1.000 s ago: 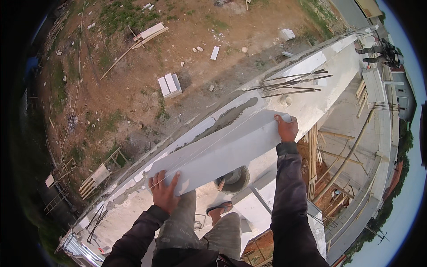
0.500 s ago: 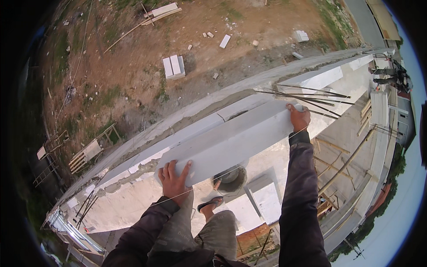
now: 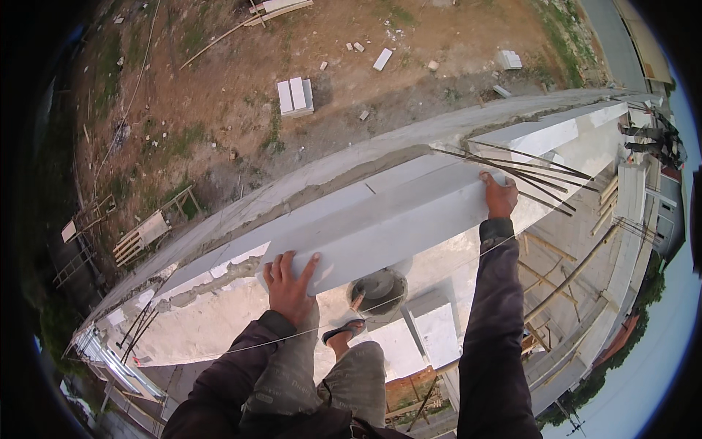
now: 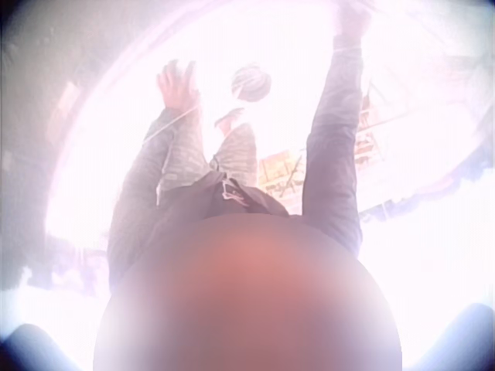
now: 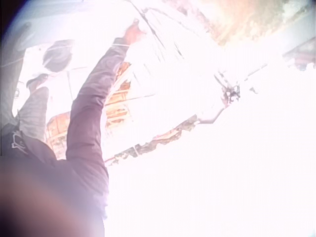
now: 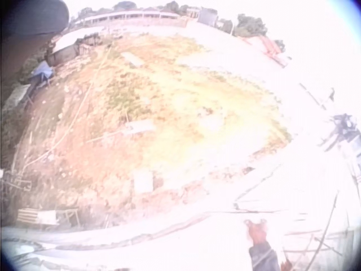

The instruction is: The person scoops mortar from a bucket with a trowel and spreads it along a concrete ledge. Then the person places white rectangular blocks onto the mortar, pressing them into place one at a time.

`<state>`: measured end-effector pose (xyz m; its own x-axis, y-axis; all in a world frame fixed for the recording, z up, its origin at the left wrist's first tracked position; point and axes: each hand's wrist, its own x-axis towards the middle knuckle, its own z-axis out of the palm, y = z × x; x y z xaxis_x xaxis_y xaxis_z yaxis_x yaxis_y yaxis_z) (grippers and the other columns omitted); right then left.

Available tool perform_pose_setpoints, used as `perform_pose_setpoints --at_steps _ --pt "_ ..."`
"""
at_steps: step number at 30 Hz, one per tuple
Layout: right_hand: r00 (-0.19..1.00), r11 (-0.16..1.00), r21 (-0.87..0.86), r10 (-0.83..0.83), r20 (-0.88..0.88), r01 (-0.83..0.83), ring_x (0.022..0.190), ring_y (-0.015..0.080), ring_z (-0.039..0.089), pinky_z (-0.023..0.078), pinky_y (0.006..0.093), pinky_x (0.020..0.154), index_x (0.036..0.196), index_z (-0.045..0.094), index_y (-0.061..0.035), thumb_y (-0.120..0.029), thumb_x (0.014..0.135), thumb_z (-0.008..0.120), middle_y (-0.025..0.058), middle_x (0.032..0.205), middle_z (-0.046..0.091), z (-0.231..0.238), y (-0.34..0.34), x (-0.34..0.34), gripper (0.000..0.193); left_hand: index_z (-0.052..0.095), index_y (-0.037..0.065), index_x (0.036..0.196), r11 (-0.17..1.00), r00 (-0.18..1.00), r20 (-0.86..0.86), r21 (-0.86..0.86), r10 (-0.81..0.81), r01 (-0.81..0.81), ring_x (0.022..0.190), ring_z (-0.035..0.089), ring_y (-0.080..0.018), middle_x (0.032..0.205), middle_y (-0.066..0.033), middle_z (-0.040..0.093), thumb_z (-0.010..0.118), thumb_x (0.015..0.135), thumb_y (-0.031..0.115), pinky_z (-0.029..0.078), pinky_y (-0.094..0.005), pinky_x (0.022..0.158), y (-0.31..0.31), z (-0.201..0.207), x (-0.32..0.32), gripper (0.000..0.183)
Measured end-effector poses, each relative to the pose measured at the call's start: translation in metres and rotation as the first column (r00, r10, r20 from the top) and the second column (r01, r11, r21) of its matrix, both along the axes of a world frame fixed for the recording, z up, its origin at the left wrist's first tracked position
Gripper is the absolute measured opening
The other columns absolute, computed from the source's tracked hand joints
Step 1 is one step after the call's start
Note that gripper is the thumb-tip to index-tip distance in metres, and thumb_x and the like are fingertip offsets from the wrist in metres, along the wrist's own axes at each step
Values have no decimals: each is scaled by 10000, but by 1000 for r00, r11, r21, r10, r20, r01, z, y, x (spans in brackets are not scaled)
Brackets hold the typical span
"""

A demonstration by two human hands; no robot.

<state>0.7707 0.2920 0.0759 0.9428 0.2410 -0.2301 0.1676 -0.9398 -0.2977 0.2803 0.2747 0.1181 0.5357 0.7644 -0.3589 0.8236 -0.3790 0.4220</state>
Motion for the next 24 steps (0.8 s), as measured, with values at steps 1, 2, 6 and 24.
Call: perform_pose_setpoints --at_steps 1,2,6,24 --pt "1000 1000 -9 0 27 0 1105 340 647 497 400 974 1303 585 38 -492 602 850 229 1212 657 -1 1 0 918 509 288 1419 1000 1000 -9 -4 7 -7 1293 374 -419 1378 -192 399 774 599 113 251 -601 1084 -1 0 1 879" --pt "1000 1000 -7 -2 16 2 1098 339 649 498 400 970 1291 592 34 -486 602 850 225 1206 661 -2 1 1 901 511 288 1418 1000 1000 -16 -4 12 -12 1296 371 -418 1378 -191 399 774 600 112 250 -600 1085 -2 0 1 877" --pt "1000 999 41 15 8 -15 1065 332 660 506 409 949 1237 620 20 -469 642 844 205 1167 676 -10 -3 1 802 523 288 1409 1000 1000 -15 24 17 -16 1304 362 -414 1380 -186 399 771 601 119 244 -599 1088 -5 -3 3 862" --pt "935 997 -45 80 345 -69 1210 386 504 489 543 943 1356 529 -110 -478 868 678 173 1285 541 -23 -6 -26 628 584 282 1336 998 999 33 58 23 -25 1269 406 -407 1361 -175 440 784 612 182 277 -595 1057 -14 -17 4 758"
